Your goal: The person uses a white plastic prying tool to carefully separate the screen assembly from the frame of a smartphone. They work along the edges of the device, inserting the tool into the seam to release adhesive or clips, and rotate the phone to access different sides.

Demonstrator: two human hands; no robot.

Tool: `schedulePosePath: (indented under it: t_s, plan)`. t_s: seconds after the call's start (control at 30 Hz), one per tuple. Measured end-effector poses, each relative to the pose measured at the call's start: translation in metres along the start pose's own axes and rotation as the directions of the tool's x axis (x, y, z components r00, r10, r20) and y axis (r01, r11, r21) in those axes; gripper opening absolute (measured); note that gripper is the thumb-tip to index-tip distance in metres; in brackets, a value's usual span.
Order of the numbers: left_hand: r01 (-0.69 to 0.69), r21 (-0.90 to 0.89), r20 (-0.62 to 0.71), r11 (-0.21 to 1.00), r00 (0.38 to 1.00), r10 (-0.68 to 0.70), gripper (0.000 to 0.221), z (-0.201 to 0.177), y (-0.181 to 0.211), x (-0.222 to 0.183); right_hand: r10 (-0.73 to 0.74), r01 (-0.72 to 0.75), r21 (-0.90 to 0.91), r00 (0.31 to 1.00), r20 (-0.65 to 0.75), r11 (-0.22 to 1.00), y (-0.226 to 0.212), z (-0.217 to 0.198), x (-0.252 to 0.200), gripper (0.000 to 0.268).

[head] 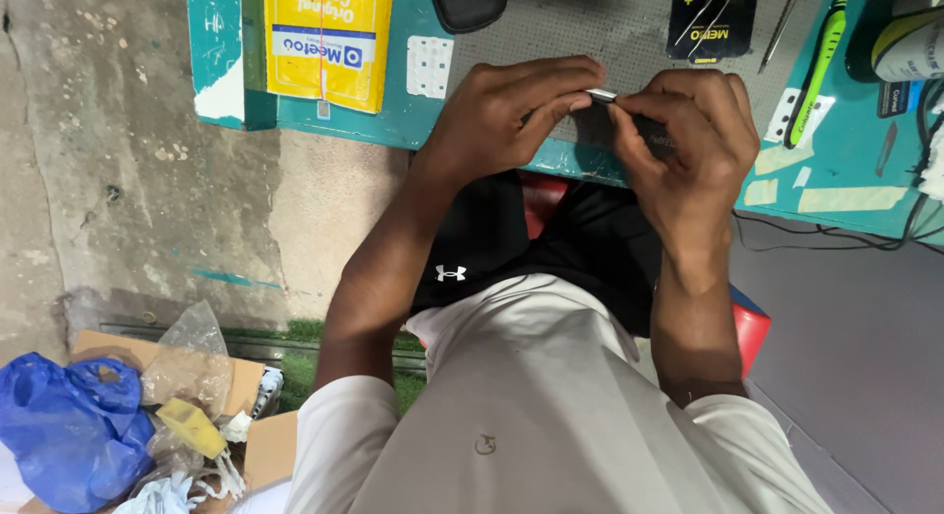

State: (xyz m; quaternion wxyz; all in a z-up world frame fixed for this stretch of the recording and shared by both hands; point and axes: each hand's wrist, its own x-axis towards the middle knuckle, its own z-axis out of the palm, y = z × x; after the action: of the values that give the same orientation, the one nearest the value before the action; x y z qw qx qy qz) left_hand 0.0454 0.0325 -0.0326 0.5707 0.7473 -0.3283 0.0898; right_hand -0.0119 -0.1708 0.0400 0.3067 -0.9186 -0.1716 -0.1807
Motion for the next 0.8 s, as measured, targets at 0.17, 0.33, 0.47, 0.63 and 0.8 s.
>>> schedulePosePath:
  t_s: [0.17, 0.33, 0.47, 0.63, 0.8]
  plan:
    - [0.007, 0.017, -0.022, 1.000, 1.000, -0.007, 0.016, 0.000, 0.009, 0.005, 0.017, -0.017, 0.001, 1.000, 0.004, 1.000, 0.006, -0.001, -0.004, 0.020]
    - [0.045, 0.082, 0.005, 0.996, 0.999, -0.046, 0.015, 0.000, 0.020, 0.008, 0.031, -0.031, 0.005, 0.999, 0.027, 1.000, 0.007, -0.004, -0.004, 0.021]
    - [-0.044, 0.195, -0.007, 0.980, 0.999, 0.046, 0.014, 0.000, 0.027, 0.012, -0.005, 0.005, -0.003, 0.999, 0.039, 1.000, 0.001, -0.010, 0.006, 0.021]
    - [0.153, 0.090, 0.029, 0.984, 0.987, -0.156, 0.011, -0.002, 0.036, 0.016, -0.009, 0.008, 0.016, 1.000, 0.022, 1.000, 0.005, -0.018, 0.010, 0.023]
    - [0.156, 0.053, -0.013, 0.986, 0.988, -0.156, 0.012, -0.001, 0.035, 0.014, 0.105, -0.115, -0.093, 0.988, -0.110, 0.989, 0.034, -0.033, 0.004, 0.022]
